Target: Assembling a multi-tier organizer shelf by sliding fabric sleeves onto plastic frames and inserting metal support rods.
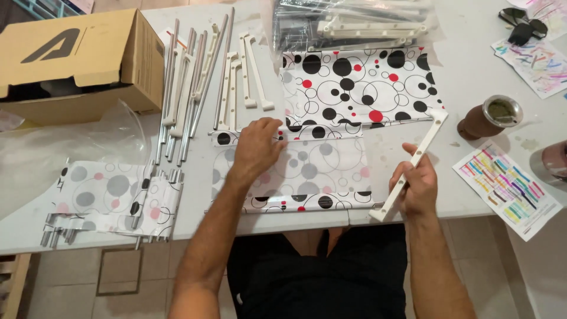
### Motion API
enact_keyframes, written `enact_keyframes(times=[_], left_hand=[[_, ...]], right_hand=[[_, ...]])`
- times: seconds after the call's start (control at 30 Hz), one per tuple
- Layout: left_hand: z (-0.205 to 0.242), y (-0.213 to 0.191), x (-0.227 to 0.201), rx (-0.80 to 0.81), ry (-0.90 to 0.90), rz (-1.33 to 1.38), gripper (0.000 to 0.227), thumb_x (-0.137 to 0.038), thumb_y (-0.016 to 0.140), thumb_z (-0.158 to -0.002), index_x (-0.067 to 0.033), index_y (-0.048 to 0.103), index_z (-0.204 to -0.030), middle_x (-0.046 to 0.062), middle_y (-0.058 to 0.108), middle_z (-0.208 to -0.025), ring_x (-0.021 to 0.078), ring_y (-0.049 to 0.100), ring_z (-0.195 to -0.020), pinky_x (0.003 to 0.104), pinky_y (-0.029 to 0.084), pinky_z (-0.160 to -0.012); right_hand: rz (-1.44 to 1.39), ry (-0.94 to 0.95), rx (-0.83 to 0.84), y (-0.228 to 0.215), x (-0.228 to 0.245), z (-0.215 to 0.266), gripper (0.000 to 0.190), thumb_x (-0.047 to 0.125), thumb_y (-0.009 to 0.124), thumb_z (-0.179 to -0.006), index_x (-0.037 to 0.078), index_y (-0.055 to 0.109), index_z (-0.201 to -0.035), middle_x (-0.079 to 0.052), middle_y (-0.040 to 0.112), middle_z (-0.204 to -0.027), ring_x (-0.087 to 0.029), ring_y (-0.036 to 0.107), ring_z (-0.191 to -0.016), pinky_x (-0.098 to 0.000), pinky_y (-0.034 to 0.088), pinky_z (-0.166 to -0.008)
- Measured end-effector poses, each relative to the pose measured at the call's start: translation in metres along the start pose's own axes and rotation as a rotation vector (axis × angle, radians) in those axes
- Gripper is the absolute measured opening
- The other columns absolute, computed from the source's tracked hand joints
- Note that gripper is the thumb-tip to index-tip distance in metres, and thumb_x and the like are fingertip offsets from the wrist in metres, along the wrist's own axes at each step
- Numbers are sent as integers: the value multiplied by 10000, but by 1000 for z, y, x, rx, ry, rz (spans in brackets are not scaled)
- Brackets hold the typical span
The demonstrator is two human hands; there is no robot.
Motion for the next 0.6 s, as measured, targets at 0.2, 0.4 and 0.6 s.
enact_keyframes(times=[0.2, 0.4, 0.6], left_hand=[[-25, 25, 17, 148, 62, -174, 215, -121, 768, -822, -140, 782, -1036, 119, 713, -954, 343, 714, -899, 488, 576, -806], [-32, -106, -46, -19, 81, -178, 82, -220, 712, -979, -217, 792, -1000, 15, 674, -930, 207, 682, -860, 358, 559, -801], [23, -154, -90, -391, 453, -309, 143, -177, 673, -997, -220, 681, -861, -15, 567, -854, 202, 594, -754, 327, 503, -693]], right_hand=[[-168, 47, 14, -18, -24, -6, 402, 145, 532, -1021, 35, 506, -1407, -103, 518, -525, -138, 451, -329, -213, 380, -324], [-192, 68, -15, -19, -21, -8, 392, 186, 525, -1031, 30, 504, -1389, -84, 510, -528, -155, 440, -333, -232, 405, -340], [-118, 82, -7, -26, -26, -10, 388, 210, 500, -1049, 48, 511, -1401, -59, 500, -552, -151, 474, -393, -243, 433, -386]])
Point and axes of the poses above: each hand's wrist, its own z-axis away from the middle knuckle, its own y-axis out of the palm, x = y × z, the point moved 6 cm from there along -z, towards the middle knuckle
